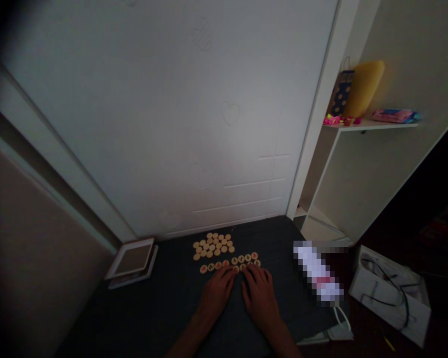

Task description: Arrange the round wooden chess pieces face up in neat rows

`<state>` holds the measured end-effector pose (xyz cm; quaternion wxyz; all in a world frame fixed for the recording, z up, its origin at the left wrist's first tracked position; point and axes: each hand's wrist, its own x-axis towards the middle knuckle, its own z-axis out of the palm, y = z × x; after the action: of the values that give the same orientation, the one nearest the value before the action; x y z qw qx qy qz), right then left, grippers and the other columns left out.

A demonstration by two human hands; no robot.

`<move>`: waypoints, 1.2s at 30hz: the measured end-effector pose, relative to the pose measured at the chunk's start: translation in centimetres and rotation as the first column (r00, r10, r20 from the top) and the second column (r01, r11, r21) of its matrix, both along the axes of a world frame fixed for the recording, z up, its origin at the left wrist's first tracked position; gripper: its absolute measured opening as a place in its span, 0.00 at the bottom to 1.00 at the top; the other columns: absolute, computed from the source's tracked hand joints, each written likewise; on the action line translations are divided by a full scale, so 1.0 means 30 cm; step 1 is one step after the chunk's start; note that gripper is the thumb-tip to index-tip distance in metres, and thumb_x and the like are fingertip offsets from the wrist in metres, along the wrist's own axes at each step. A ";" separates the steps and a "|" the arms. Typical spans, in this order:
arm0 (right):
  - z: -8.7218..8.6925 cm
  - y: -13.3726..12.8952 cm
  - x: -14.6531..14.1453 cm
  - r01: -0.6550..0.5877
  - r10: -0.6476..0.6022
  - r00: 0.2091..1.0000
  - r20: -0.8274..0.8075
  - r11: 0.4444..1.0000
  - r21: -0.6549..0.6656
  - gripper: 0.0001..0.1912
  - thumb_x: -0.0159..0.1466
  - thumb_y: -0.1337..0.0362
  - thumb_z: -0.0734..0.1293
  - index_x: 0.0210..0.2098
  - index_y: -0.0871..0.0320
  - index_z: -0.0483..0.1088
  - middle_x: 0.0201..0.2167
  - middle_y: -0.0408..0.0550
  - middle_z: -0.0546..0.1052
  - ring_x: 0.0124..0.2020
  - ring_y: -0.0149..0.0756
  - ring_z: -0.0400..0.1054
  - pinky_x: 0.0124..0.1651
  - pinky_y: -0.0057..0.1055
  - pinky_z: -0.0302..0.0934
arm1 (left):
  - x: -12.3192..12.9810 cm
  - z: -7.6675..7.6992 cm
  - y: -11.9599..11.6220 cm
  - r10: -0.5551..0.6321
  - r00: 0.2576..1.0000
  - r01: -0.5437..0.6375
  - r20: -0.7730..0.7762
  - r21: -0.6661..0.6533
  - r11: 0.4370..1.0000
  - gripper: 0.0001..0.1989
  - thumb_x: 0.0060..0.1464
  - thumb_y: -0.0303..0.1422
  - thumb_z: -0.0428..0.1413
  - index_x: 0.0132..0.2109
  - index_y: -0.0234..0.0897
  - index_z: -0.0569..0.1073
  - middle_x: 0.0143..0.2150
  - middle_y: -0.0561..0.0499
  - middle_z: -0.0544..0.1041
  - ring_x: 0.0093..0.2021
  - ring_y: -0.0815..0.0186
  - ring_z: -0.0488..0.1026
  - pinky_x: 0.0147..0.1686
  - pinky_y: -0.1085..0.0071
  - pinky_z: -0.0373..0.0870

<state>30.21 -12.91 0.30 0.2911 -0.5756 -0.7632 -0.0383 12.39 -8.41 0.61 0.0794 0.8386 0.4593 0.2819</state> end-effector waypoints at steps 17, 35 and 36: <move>-0.003 0.003 -0.001 0.011 -0.011 1.000 -0.011 0.999 0.040 0.20 0.69 0.65 0.61 0.59 0.51 0.66 0.55 0.53 0.74 0.57 0.47 0.67 0.58 0.48 0.60 | 0.000 0.010 -0.006 0.008 0.997 -0.008 0.071 0.009 1.000 0.15 0.64 0.25 0.50 0.52 0.46 0.75 0.50 0.49 0.79 0.52 0.58 0.77 0.52 0.61 0.77; -0.023 0.007 0.013 0.050 -0.024 0.987 -0.160 0.986 0.159 0.16 0.68 0.67 0.63 0.54 0.54 0.70 0.49 0.54 0.76 0.52 0.47 0.70 0.54 0.47 0.67 | -0.134 0.252 0.310 0.151 0.945 -0.188 -0.291 -0.103 0.977 0.08 0.64 0.33 0.54 0.45 0.42 0.78 0.48 0.47 0.80 0.49 0.59 0.75 0.48 0.67 0.69; -0.021 0.007 0.014 0.048 -0.020 0.985 -0.172 0.986 0.160 0.16 0.68 0.68 0.63 0.54 0.54 0.70 0.49 0.54 0.76 0.52 0.47 0.71 0.53 0.47 0.67 | -0.124 0.252 0.317 0.154 0.937 -0.199 -0.313 -0.116 0.973 0.08 0.64 0.33 0.54 0.44 0.42 0.79 0.47 0.47 0.80 0.49 0.59 0.75 0.48 0.67 0.69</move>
<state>30.63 -12.71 -0.33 0.4008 -0.5638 -0.7199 -0.0565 8.68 1.09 8.19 0.0436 0.8189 0.5590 0.1221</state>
